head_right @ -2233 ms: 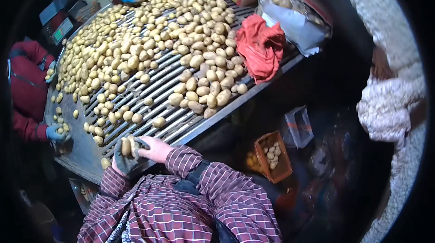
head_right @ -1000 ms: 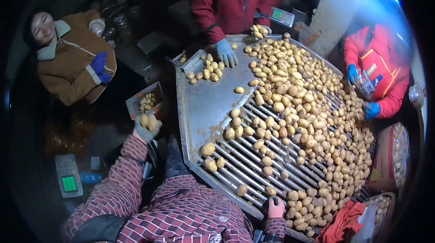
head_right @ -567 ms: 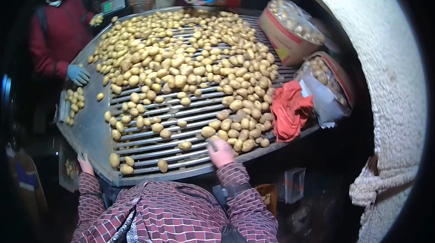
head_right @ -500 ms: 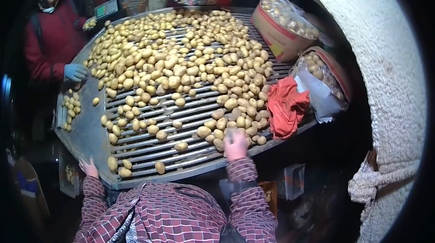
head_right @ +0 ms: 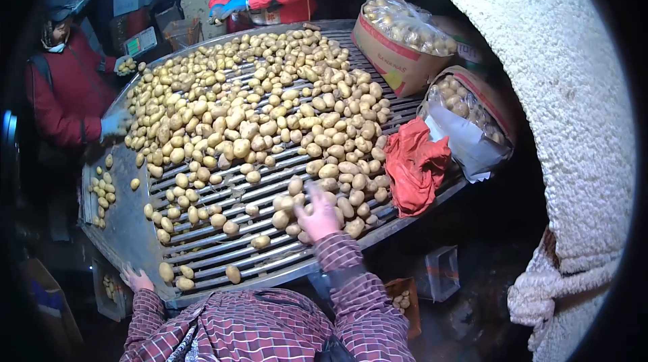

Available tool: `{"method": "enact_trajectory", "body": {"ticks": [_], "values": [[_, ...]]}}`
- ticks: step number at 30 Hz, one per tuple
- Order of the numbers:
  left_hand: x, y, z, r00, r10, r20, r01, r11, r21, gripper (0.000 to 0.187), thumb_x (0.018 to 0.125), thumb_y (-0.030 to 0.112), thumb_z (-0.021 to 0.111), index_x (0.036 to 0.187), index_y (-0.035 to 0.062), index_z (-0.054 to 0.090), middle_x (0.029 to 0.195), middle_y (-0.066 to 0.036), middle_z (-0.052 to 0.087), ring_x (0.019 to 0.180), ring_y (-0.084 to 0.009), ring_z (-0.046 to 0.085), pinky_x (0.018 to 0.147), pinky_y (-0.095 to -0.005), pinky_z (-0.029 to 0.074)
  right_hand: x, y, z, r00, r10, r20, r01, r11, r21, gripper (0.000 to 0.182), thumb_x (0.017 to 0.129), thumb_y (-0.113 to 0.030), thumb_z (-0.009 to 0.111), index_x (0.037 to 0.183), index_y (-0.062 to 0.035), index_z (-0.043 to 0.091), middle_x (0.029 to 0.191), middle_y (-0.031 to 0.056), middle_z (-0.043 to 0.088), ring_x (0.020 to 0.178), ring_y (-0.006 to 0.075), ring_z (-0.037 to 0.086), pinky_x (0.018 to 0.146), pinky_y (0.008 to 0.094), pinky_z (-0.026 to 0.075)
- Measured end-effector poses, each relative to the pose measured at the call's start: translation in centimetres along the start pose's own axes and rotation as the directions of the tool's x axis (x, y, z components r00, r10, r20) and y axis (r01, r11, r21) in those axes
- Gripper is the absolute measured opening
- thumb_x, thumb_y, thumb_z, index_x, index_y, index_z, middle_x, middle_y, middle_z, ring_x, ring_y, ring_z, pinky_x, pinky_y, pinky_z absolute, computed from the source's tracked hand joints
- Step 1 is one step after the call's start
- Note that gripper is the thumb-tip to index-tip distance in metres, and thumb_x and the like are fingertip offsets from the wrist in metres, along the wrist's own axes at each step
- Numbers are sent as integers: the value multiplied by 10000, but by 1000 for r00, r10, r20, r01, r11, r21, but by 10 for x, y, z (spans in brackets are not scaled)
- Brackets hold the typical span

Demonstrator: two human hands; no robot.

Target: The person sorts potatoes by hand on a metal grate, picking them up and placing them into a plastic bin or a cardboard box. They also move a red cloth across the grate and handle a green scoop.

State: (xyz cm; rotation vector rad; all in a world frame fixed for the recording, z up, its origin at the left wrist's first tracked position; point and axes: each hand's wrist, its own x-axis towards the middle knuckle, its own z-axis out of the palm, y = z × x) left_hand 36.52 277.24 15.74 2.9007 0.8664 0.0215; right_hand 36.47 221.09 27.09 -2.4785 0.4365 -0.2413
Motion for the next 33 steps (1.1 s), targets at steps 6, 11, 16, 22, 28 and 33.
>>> {"method": "enact_trajectory", "body": {"ticks": [6,11,16,22,28,33], "values": [[12,-34,36,995,-73,-70,69,996,-55,630,820,100,578,1376,-24,309,1427,-231,296,1341,-383,243,1113,-449,215,79,139,-123,854,24,-520,-267,877,-399,734,655,-314,755,1305,-117,477,1320,171,441,1163,372,453,966,494,394],[8,-28,29,901,-431,-53,408,881,-239,666,826,150,604,1370,-66,286,1410,-279,310,1303,-371,323,1081,-410,294,122,240,-177,809,319,-494,-491,829,-269,955,628,-404,802,1426,-202,318,1453,218,243,1310,402,296,1054,507,304],[17,-67,42,906,-416,82,422,863,-279,614,857,158,576,1327,-125,301,1350,-283,407,1239,-359,428,1047,-383,334,147,267,-133,715,674,-183,-697,671,-252,996,662,-426,779,1459,-172,239,1426,229,305,1292,390,331,1067,468,287],[14,-79,56,880,-470,69,470,841,-266,597,876,160,553,1348,-93,290,1363,-278,392,1256,-363,408,1036,-394,341,171,298,-48,960,203,-192,-186,977,104,511,795,-188,612,1255,6,507,1141,228,552,1090,350,523,953,376,403],[0,-42,38,885,-461,64,443,793,-418,523,863,142,560,1309,-49,363,1267,-282,481,1173,-391,481,982,-419,397,163,182,24,993,103,-50,-101,994,49,489,796,-174,617,1250,-19,522,1202,236,529,1137,355,507,965,374,402],[-6,-18,33,836,-549,-2,474,724,-500,527,843,115,572,1317,-8,377,1242,-270,498,1139,-390,507,963,-433,411,150,97,97,992,-72,107,55,986,155,511,772,-157,612,1272,-83,530,1181,225,544,1063,349,560,905,375,449]]}}
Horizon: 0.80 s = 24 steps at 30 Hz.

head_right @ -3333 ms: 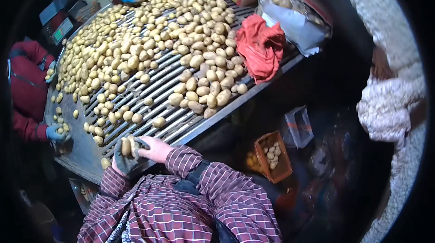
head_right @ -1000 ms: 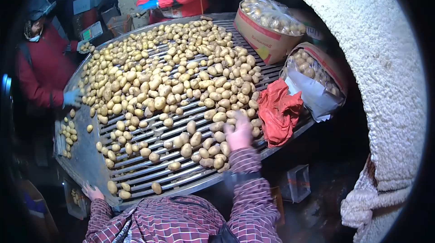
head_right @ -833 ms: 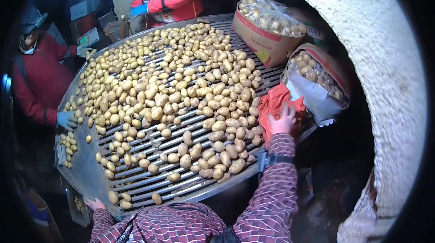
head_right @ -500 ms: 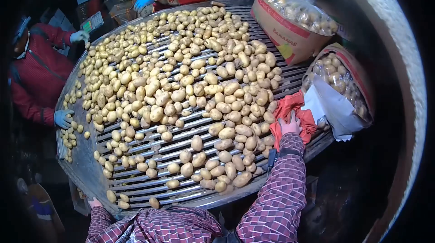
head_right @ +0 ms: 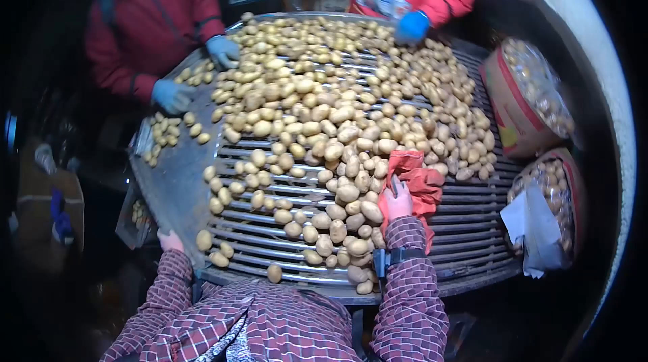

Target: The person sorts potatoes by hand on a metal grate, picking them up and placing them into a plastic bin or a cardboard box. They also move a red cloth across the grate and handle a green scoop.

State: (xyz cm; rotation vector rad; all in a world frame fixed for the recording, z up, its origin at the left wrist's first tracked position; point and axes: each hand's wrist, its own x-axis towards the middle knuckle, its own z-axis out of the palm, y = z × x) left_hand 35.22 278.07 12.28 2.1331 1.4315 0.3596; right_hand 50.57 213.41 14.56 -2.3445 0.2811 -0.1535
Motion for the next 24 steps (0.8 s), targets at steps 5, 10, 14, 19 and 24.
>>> {"method": "enact_trajectory", "body": {"ticks": [5,10,14,19,24], "values": [[-23,21,-5,964,251,-89,-255,966,-34,614,803,101,607,1351,1,350,1347,-239,388,1232,-374,400,1029,-427,346,-21,-80,74,993,-116,35,120,983,-136,480,773,-192,584,1247,-126,544,1075,231,558,975,389,568,869,419,463],[-31,35,-18,859,510,46,-508,837,206,671,779,204,652,1358,29,362,1383,-199,366,1292,-371,317,1086,-454,253,-50,-201,113,942,-173,289,214,970,-113,457,803,-157,540,1259,-133,529,1180,234,532,1073,388,533,928,433,444],[-36,40,-19,783,603,152,-620,775,123,691,761,209,657,1368,59,362,1381,-181,390,1279,-360,349,1079,-457,252,-62,-230,148,865,-379,329,370,925,91,494,776,-154,572,1269,-134,539,1152,167,586,1118,348,527,975,394,412],[-23,29,-3,801,577,159,-597,751,282,669,816,275,613,1386,59,339,1381,-179,393,1285,-335,351,1081,-457,234,-86,-212,-2,926,-377,31,376,926,42,478,739,-73,581,1216,-110,581,1115,130,586,1094,281,535,968,359,417],[-22,31,-3,801,549,239,-599,740,305,676,829,320,607,1387,46,341,1399,-181,381,1297,-319,347,1083,-451,231,-129,-90,-164,899,51,-434,-10,995,97,397,714,-20,634,1108,0,598,1080,137,606,1022,263,593,907,346,464]]}}
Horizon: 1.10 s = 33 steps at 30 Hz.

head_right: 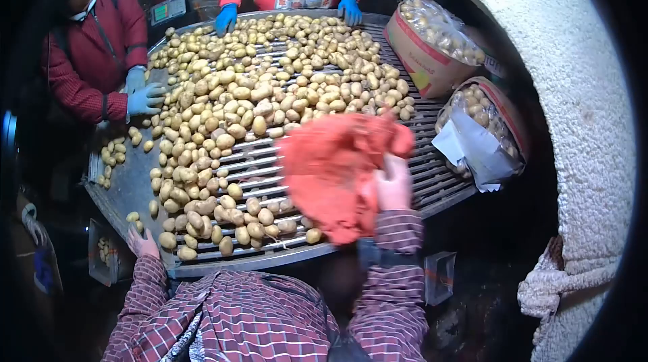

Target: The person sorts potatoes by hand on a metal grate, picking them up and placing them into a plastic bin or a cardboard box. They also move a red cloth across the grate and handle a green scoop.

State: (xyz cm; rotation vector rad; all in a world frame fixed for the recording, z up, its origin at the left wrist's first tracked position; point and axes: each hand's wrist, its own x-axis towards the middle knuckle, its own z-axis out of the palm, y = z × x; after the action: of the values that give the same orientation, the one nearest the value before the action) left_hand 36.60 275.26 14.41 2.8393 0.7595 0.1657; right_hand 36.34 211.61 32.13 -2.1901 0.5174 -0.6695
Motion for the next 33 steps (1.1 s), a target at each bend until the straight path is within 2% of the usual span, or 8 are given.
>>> {"method": "enact_trajectory", "body": {"ticks": [6,9,11,14,16,21,29,33], "values": [[-3,4,-6,1000,-17,8,17,999,27,653,820,328,606,1380,95,364,1393,-128,399,1291,-292,362,1072,-461,242,-31,115,-23,879,406,248,-2,525,-851,721,818,-518,535,1420,-181,328,1322,222,444,1157,416,467,998,477,371],[-3,7,-10,1000,-6,10,5,1000,23,624,818,315,605,1365,111,387,1381,-114,413,1285,-290,369,1065,-461,251,-45,75,7,838,459,296,-21,570,-821,648,812,-448,587,1350,-124,429,1267,209,508,1118,367,518,962,426,415],[1,0,0,999,-13,-30,14,999,35,603,812,290,613,1352,122,405,1367,-105,429,1269,-289,386,1052,-459,267,-47,133,27,831,275,483,-62,910,-411,557,796,-324,654,1263,-63,501,1132,172,597,1030,300,582,890,377,465],[0,5,-7,1000,-22,0,22,1000,-6,593,814,268,614,1353,132,408,1365,-105,430,1264,-290,389,1050,-458,272,-89,105,93,808,185,559,-176,982,-70,483,776,-229,691,1179,-3,550,1054,129,641,970,222,616,839,349,492],[2,-1,2,1000,-16,-18,16,1000,-21,585,817,274,608,1349,128,413,1362,-111,433,1263,-298,390,1061,-456,260,-113,22,117,852,155,500,10,950,-311,520,770,-275,630,1249,-96,532,1119,200,595,1051,346,573,899,415,465],[7,-5,8,1000,6,-20,-5,999,39,569,818,279,602,1335,115,430,1351,-116,446,1262,-293,393,1064,-453,257,-130,-46,171,740,4,673,-31,999,28,529,774,-239,631,1272,-95,524,1187,175,569,1106,316,551,929,384,455],[-2,4,-6,998,-56,28,55,998,41,585,825,294,603,1341,96,411,1353,-119,438,1261,-289,390,1059,-478,251,-8,15,-12,897,294,329,-397,865,308,402,789,-29,640,1180,25,567,1040,83,644,926,130,581,844,289,473],[-3,5,-8,997,-55,52,53,998,30,593,821,285,606,1345,88,407,1369,-117,421,1272,-300,376,1068,-477,238,38,65,-70,982,166,-88,-177,975,-136,464,783,-64,668,1209,59,532,1083,156,642,958,232,630,846,323,490]]}}
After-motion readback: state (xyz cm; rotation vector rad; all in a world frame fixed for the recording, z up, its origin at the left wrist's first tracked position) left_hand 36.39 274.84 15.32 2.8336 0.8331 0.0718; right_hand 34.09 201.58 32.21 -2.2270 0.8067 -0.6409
